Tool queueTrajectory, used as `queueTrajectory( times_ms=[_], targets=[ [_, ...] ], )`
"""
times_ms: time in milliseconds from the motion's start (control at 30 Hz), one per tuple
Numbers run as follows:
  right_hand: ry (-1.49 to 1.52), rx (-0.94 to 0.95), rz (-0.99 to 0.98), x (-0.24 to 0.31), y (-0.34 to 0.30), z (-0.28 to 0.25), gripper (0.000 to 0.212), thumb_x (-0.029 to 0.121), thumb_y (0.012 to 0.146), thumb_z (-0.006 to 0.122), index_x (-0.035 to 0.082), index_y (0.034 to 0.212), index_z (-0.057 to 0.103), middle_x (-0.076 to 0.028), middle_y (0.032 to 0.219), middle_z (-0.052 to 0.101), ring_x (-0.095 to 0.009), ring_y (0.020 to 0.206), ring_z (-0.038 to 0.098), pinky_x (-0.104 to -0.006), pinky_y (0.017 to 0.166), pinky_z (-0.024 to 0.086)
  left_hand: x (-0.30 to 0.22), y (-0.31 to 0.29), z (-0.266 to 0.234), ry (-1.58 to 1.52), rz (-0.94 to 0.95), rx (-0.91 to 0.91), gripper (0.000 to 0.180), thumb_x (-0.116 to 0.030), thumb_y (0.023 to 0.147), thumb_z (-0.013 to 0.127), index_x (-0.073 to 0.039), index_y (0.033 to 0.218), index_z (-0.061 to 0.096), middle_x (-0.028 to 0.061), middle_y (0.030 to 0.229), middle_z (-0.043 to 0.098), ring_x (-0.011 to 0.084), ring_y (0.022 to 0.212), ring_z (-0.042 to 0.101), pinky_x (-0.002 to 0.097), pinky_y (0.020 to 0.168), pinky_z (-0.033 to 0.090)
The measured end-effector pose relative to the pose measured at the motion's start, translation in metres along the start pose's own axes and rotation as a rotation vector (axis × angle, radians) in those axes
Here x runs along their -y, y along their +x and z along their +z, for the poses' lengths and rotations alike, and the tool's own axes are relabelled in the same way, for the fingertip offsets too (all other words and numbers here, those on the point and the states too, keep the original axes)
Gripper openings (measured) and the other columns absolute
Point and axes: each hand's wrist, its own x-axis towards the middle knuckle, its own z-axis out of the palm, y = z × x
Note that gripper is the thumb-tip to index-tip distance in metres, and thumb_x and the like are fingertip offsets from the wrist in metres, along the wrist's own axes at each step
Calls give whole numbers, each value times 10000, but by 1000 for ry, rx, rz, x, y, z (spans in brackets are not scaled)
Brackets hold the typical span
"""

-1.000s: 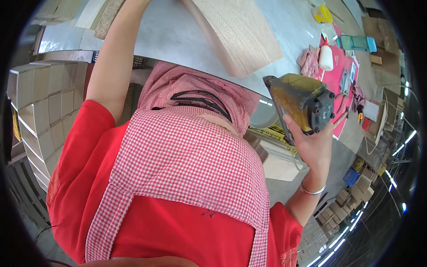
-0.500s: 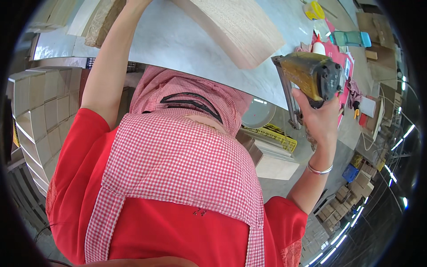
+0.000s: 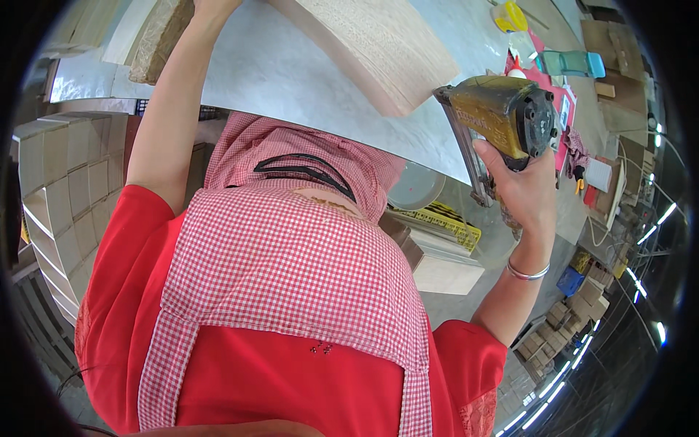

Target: Assembling and nailing wooden boxes together using a pneumatic nail gun and glue.

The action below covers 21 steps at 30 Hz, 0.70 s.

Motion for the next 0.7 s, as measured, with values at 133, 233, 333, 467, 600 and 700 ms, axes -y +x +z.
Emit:
queueTrajectory(
  times_ms=[133,233,333,467,600,700],
  targets=[
    [18,7,12,-1,2,-1,329,225,838,811,29,1070,685,33,743,629,-31,525,480,-214,454,386,-2,-1,-2,12,0,-3,322,-289,848,679,13,959,697,250,973,664,405,967,629,460,863,490],
    [49,24,36,-7,4,-4,334,227,834,814,32,1072,686,32,747,632,-28,535,482,-210,456,386,-2,0,-2,-24,0,2,318,-285,848,675,15,952,697,249,958,666,403,955,634,458,853,494],
    [-40,102,286,8,11,-12,358,149,829,806,8,1125,663,-22,920,688,-83,747,584,-261,664,475,-1,0,-2,-26,4,4,317,-280,847,672,18,951,698,250,958,668,401,953,636,457,851,495],
    [-51,118,199,-1,15,-12,381,111,824,806,-2,1151,647,-58,1023,713,-127,872,646,-297,786,525,3,1,-1,-33,27,-2,319,-275,845,672,23,952,699,254,967,670,402,954,636,454,853,496],
    [-3,78,91,4,6,-10,389,112,814,817,-8,1140,643,-72,1038,712,-150,904,660,-309,816,529,1,0,0,-39,35,-11,325,-276,843,674,27,959,699,258,981,670,404,959,636,454,859,495],
    [32,68,92,9,-5,-6,404,113,804,826,-17,1136,636,-81,1048,711,-160,919,666,-312,823,530,-2,-1,-2,-36,17,-13,329,-277,843,674,28,964,699,259,986,670,405,962,635,454,863,494]
  ],
)
